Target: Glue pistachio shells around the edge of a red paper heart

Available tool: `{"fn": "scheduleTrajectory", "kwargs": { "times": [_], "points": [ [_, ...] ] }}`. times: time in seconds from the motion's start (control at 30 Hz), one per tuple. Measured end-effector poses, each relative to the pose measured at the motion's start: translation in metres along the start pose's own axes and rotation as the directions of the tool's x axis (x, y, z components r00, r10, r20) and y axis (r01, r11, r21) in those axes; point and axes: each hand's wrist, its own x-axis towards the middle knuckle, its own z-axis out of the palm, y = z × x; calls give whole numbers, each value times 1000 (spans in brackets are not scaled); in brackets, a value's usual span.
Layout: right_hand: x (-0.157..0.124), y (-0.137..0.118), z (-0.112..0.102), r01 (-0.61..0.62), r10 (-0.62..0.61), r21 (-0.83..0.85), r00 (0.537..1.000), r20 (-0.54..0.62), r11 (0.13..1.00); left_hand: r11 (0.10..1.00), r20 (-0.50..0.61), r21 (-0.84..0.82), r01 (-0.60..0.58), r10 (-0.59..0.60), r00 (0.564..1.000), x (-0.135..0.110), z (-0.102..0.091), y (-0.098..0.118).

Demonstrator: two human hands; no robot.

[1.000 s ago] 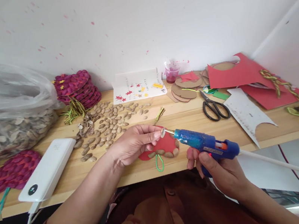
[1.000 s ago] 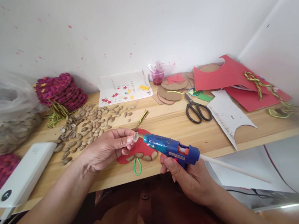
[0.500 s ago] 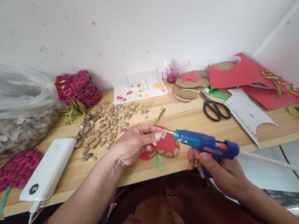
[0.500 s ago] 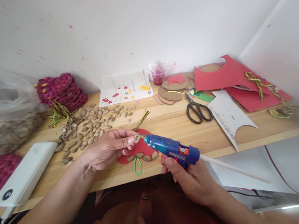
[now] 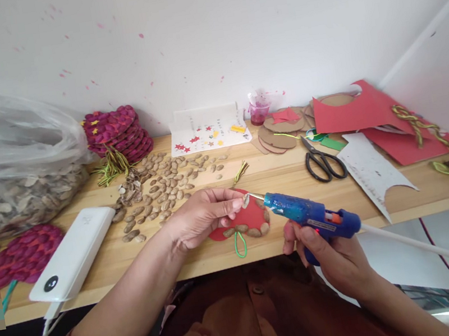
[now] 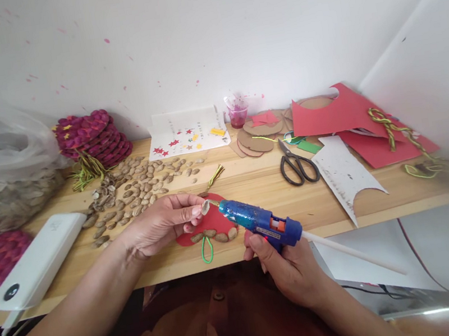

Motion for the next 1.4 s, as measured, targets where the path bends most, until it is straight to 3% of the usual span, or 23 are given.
{"fn": "scheduleTrajectory", "kwargs": {
  "times": [0.87, 1.4],
  "points": [
    [1, 0, 1, -35, 35, -9, 999, -4, 999, 999, -9, -31, -33, 33, 999, -1, -1, 1],
    [-1, -2, -1, 22, -17, -56, 996, 82, 998, 995, 0, -98, -32, 32, 999, 0, 0, 2]
  ]
}}
